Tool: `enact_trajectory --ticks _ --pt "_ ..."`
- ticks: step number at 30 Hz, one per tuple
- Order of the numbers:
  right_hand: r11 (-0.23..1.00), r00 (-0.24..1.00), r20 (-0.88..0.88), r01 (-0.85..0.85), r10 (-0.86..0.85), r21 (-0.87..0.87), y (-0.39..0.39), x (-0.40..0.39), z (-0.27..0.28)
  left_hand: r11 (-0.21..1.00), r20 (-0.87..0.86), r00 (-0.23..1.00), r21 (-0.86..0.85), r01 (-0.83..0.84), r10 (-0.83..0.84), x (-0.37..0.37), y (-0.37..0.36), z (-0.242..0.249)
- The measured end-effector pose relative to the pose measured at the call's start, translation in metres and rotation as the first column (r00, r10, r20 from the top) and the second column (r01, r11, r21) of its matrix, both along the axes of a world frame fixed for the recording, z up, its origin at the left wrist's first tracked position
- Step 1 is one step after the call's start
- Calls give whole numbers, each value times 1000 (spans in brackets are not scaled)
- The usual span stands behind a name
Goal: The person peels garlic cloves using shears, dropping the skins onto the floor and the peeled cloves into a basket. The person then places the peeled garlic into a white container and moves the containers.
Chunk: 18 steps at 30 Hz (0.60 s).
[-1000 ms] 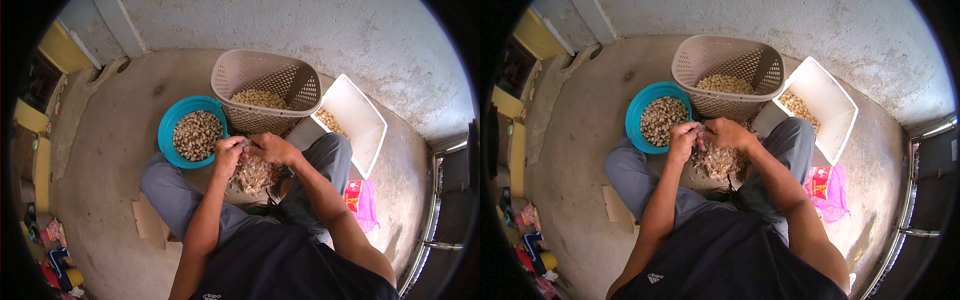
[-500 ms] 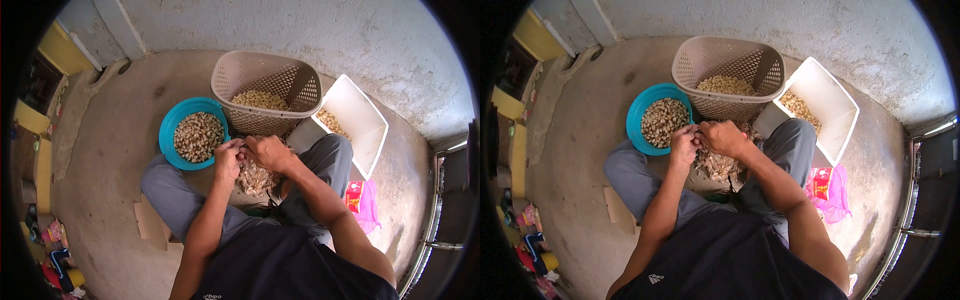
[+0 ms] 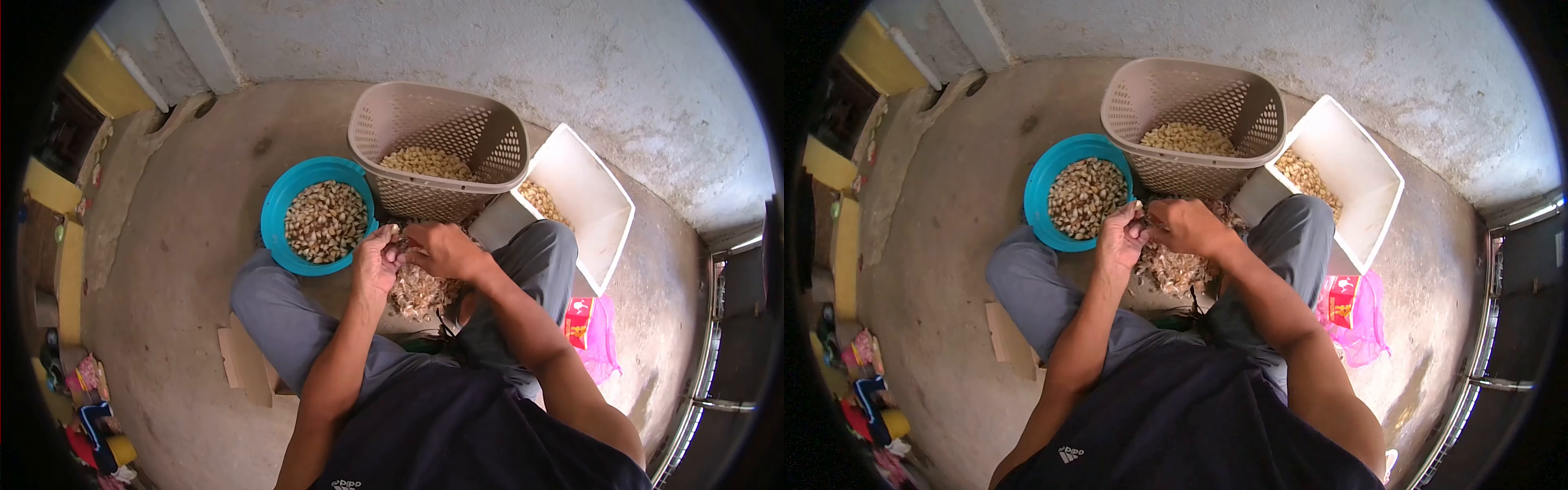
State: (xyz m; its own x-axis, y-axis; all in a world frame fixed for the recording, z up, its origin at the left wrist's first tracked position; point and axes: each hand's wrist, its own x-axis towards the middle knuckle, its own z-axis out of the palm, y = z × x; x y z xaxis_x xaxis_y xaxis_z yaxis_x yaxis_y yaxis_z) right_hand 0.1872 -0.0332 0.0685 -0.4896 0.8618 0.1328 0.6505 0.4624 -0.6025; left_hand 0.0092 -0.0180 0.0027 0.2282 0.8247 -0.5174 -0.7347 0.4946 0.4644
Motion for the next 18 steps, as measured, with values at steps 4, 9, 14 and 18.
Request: enact_trajectory --ticks 4,9,14,18 --pt "974 962 -257 37 -95 -222 15 16 -18 996 42 997 73 60 -63 -7 4 -3" --pt "930 831 -509 27 -224 -366 13 8 -14 988 31 992 101 119 -123 -3 1 1" --pt "971 791 -603 -53 -102 -235 18 6 -21 975 70 979 128 183 -193 -3 1 7" --pt "966 847 -517 -15 -124 -256 16 8 -13 963 109 960 115 244 -256 0 -1 10"
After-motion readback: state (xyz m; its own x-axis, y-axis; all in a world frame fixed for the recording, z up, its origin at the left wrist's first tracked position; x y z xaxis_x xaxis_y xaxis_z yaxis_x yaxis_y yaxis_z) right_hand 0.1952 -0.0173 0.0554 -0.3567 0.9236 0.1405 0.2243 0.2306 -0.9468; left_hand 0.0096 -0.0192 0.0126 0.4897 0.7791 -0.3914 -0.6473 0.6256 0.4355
